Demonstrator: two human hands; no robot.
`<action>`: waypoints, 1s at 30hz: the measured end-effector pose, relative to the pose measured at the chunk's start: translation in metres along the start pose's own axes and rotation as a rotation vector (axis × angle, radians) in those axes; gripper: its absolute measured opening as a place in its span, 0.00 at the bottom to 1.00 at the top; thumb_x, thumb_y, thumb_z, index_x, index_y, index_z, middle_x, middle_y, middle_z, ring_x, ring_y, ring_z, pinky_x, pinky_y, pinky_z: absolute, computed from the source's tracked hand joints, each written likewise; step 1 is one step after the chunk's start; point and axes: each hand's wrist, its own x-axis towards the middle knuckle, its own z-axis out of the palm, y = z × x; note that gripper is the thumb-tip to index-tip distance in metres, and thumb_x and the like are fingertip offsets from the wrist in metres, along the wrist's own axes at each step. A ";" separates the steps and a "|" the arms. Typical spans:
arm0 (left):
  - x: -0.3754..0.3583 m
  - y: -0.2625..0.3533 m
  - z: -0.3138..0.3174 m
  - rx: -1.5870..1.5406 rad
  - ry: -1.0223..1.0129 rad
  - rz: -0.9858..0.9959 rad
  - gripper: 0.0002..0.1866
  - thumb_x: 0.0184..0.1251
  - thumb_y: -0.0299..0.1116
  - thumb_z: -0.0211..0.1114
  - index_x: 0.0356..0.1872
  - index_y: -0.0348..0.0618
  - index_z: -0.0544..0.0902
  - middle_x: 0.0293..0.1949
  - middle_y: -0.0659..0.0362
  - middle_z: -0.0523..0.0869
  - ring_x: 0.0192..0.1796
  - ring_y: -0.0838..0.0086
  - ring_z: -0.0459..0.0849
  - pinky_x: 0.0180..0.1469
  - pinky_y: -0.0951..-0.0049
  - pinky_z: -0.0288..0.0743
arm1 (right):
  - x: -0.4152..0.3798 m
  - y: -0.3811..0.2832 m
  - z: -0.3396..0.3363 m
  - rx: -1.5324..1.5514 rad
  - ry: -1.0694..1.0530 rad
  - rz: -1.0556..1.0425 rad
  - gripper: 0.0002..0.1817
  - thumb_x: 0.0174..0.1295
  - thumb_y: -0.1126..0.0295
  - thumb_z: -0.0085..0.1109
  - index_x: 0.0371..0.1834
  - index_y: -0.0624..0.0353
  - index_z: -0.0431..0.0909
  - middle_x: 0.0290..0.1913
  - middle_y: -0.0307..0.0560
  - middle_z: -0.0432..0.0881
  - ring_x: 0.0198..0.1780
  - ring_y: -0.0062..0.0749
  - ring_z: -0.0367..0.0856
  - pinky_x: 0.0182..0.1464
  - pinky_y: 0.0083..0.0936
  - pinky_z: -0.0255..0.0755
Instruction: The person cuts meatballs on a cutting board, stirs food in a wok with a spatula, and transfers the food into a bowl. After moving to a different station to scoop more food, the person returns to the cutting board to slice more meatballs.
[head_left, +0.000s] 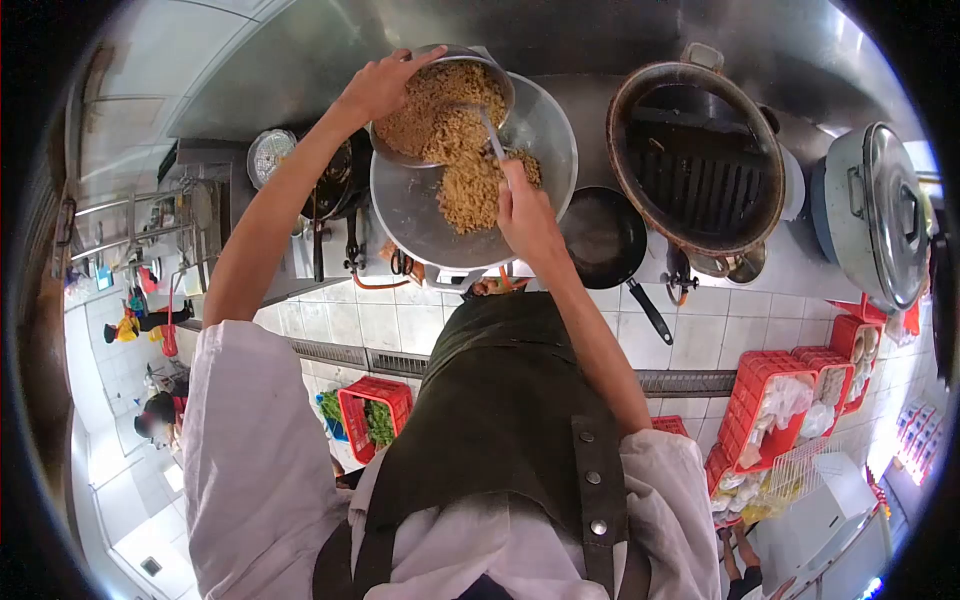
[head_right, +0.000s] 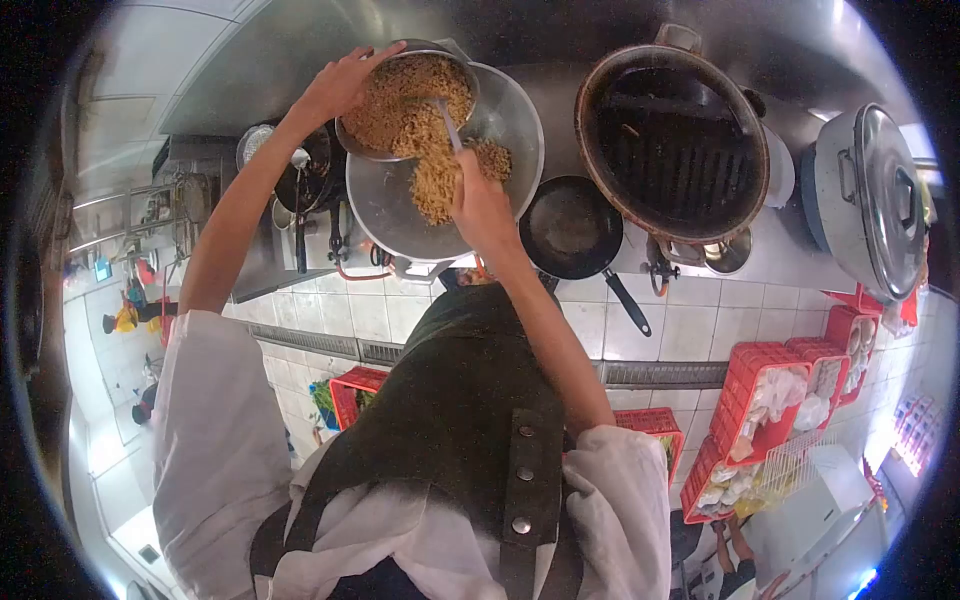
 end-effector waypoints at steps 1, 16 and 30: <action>0.002 -0.002 -0.004 -0.020 0.003 0.003 0.54 0.56 0.16 0.62 0.78 0.83 0.51 0.65 0.42 0.75 0.55 0.41 0.84 0.55 0.48 0.84 | 0.016 -0.007 0.000 -0.063 0.043 -0.042 0.16 0.72 0.72 0.47 0.62 0.52 0.63 0.31 0.68 0.81 0.37 0.68 0.82 0.39 0.55 0.74; 0.005 0.025 -0.002 0.056 -0.051 0.133 0.50 0.56 0.17 0.60 0.76 0.84 0.60 0.67 0.48 0.76 0.60 0.46 0.82 0.59 0.50 0.81 | 0.019 0.030 0.014 -0.216 -0.087 0.081 0.22 0.68 0.72 0.49 0.66 0.52 0.62 0.38 0.71 0.83 0.43 0.70 0.83 0.46 0.61 0.75; -0.049 0.037 0.000 0.097 0.128 0.119 0.49 0.57 0.18 0.58 0.77 0.81 0.58 0.70 0.53 0.73 0.30 0.50 0.88 0.32 0.56 0.86 | 0.020 -0.023 -0.007 -0.013 -0.028 -0.044 0.18 0.68 0.72 0.51 0.60 0.55 0.65 0.30 0.66 0.82 0.37 0.65 0.84 0.41 0.58 0.74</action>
